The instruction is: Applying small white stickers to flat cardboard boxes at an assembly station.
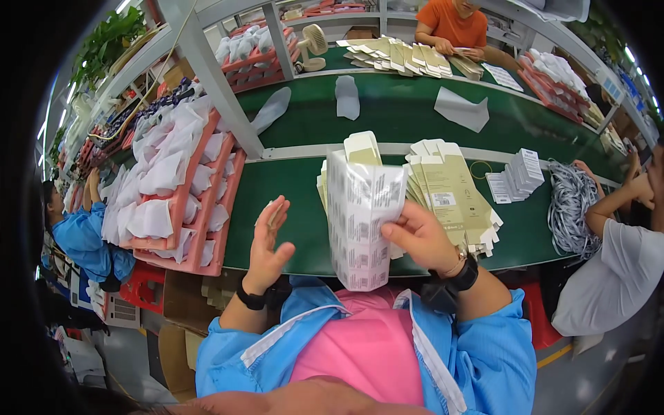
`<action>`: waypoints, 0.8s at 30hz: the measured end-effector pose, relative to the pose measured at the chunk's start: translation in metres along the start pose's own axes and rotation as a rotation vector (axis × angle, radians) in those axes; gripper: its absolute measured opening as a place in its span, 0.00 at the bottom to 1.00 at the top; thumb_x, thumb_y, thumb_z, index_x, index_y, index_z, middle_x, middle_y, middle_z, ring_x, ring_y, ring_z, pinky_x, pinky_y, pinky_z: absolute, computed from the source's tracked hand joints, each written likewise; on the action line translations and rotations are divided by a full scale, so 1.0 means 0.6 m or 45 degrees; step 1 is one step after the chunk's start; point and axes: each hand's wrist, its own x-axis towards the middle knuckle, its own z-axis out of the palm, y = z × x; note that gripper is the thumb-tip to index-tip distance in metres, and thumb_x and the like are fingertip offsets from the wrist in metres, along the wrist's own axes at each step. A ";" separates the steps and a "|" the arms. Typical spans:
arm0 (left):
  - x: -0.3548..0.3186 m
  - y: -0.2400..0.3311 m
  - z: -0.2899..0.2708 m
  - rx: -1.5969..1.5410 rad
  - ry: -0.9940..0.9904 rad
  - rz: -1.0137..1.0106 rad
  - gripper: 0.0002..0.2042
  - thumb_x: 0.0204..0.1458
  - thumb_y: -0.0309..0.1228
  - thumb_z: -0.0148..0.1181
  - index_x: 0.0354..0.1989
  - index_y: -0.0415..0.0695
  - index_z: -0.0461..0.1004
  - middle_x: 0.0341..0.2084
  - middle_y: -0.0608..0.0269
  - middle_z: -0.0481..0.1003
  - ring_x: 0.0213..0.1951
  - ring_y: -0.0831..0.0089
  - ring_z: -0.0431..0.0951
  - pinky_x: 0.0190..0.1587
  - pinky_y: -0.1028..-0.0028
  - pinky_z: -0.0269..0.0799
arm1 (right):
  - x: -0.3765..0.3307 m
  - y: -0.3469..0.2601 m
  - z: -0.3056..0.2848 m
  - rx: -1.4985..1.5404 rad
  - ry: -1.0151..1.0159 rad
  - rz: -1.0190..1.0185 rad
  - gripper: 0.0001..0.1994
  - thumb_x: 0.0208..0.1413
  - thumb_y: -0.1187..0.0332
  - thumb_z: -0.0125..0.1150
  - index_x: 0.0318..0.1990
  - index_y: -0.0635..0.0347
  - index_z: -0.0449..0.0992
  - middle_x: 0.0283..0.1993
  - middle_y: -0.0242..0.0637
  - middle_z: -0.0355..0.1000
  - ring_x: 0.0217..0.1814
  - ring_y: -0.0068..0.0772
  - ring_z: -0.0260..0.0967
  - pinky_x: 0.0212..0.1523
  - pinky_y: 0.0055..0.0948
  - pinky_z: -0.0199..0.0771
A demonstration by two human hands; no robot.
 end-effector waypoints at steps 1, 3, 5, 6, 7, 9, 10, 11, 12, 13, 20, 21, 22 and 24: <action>0.005 -0.003 0.005 -0.206 0.190 -0.126 0.33 0.47 0.39 0.63 0.60 0.41 0.57 0.61 0.51 0.54 0.63 0.59 0.53 0.62 0.62 0.49 | -0.003 0.002 0.002 -0.038 -0.044 0.009 0.19 0.56 0.76 0.51 0.56 0.66 0.62 0.53 0.38 0.67 0.54 0.26 0.64 0.54 0.27 0.63; 0.015 -0.002 0.009 -0.386 0.161 -0.175 0.31 0.48 0.38 0.62 0.59 0.40 0.58 0.59 0.51 0.57 0.62 0.60 0.55 0.62 0.63 0.51 | -0.008 0.005 0.007 -0.113 -0.131 0.028 0.19 0.57 0.76 0.50 0.56 0.66 0.62 0.51 0.37 0.68 0.53 0.26 0.65 0.53 0.27 0.65; 0.021 0.002 0.010 -0.744 0.090 -0.281 0.27 0.50 0.35 0.61 0.56 0.38 0.60 0.56 0.51 0.62 0.59 0.63 0.60 0.60 0.64 0.54 | -0.010 0.006 0.012 -0.127 -0.166 0.011 0.19 0.56 0.76 0.50 0.56 0.67 0.62 0.52 0.38 0.67 0.55 0.27 0.64 0.54 0.28 0.64; 0.017 -0.002 0.009 -0.745 0.090 -0.282 0.27 0.50 0.35 0.61 0.56 0.38 0.60 0.56 0.51 0.62 0.59 0.63 0.60 0.60 0.64 0.54 | -0.014 0.007 0.016 -0.138 -0.194 -0.004 0.19 0.56 0.76 0.50 0.56 0.67 0.61 0.54 0.39 0.66 0.56 0.28 0.63 0.54 0.29 0.63; 0.012 -0.013 0.004 -0.743 0.109 -0.317 0.24 0.50 0.33 0.60 0.53 0.37 0.62 0.52 0.51 0.65 0.55 0.66 0.64 0.57 0.66 0.58 | -0.016 0.008 0.019 -0.149 -0.223 -0.019 0.19 0.56 0.77 0.50 0.56 0.67 0.61 0.55 0.40 0.65 0.57 0.29 0.62 0.55 0.30 0.62; 0.004 -0.030 -0.005 -0.742 0.151 -0.396 0.17 0.51 0.29 0.59 0.48 0.35 0.67 0.44 0.53 0.72 0.47 0.70 0.72 0.51 0.70 0.66 | -0.016 0.009 0.024 -0.126 -0.171 -0.021 0.19 0.56 0.77 0.50 0.56 0.67 0.61 0.54 0.40 0.65 0.56 0.29 0.62 0.55 0.30 0.62; 0.002 -0.030 -0.009 -0.745 0.154 -0.405 0.17 0.51 0.29 0.59 0.48 0.35 0.67 0.44 0.53 0.72 0.47 0.70 0.72 0.51 0.70 0.66 | -0.014 0.009 0.025 -0.103 -0.119 -0.024 0.19 0.56 0.77 0.50 0.56 0.66 0.61 0.54 0.41 0.65 0.56 0.29 0.62 0.55 0.30 0.62; 0.000 -0.026 -0.011 -0.729 0.187 -0.402 0.14 0.52 0.28 0.58 0.44 0.35 0.68 0.40 0.55 0.73 0.42 0.72 0.73 0.47 0.73 0.68 | -0.012 0.010 0.026 -0.079 -0.066 -0.027 0.19 0.56 0.77 0.50 0.56 0.66 0.61 0.53 0.41 0.65 0.55 0.28 0.62 0.55 0.30 0.62; -0.005 -0.021 -0.011 -0.714 0.215 -0.399 0.11 0.52 0.26 0.58 0.41 0.35 0.69 0.36 0.56 0.75 0.37 0.75 0.74 0.43 0.75 0.70 | -0.013 0.008 0.029 -0.076 -0.056 -0.019 0.19 0.56 0.77 0.50 0.56 0.66 0.61 0.53 0.41 0.65 0.55 0.28 0.62 0.55 0.30 0.62; -0.008 -0.017 -0.011 -0.699 0.241 -0.398 0.07 0.52 0.25 0.57 0.38 0.35 0.70 0.32 0.58 0.76 0.33 0.77 0.76 0.39 0.78 0.71 | -0.012 0.003 0.030 -0.165 0.045 -0.100 0.19 0.55 0.78 0.51 0.55 0.65 0.63 0.51 0.41 0.67 0.53 0.29 0.64 0.53 0.30 0.64; -0.032 -0.010 -0.016 -0.369 0.210 -0.461 0.06 0.51 0.25 0.58 0.34 0.36 0.71 0.29 0.58 0.77 0.29 0.80 0.75 0.34 0.81 0.71 | 0.004 -0.026 0.012 -1.208 0.056 -0.405 0.15 0.49 0.80 0.56 0.46 0.62 0.72 0.37 0.41 0.71 0.38 0.34 0.70 0.40 0.28 0.69; -0.032 -0.011 -0.016 -0.355 0.196 -0.464 0.06 0.51 0.25 0.59 0.34 0.36 0.71 0.29 0.58 0.77 0.30 0.80 0.75 0.34 0.82 0.71 | 0.006 -0.026 0.012 -1.214 0.044 -0.411 0.14 0.48 0.80 0.56 0.44 0.62 0.73 0.36 0.41 0.72 0.37 0.36 0.70 0.38 0.28 0.70; -0.032 -0.012 -0.017 -0.356 0.193 -0.477 0.06 0.51 0.25 0.59 0.34 0.36 0.71 0.29 0.58 0.77 0.30 0.80 0.75 0.34 0.82 0.71 | 0.007 -0.024 0.011 -1.220 0.031 -0.418 0.12 0.47 0.80 0.57 0.42 0.62 0.74 0.35 0.40 0.72 0.36 0.37 0.70 0.36 0.28 0.70; -0.032 -0.014 -0.020 -0.342 0.183 -0.499 0.06 0.51 0.25 0.59 0.34 0.35 0.71 0.29 0.59 0.77 0.29 0.80 0.75 0.34 0.82 0.71 | 0.007 -0.021 0.008 -1.223 0.019 -0.416 0.11 0.46 0.80 0.58 0.40 0.62 0.75 0.34 0.40 0.72 0.35 0.38 0.70 0.34 0.28 0.70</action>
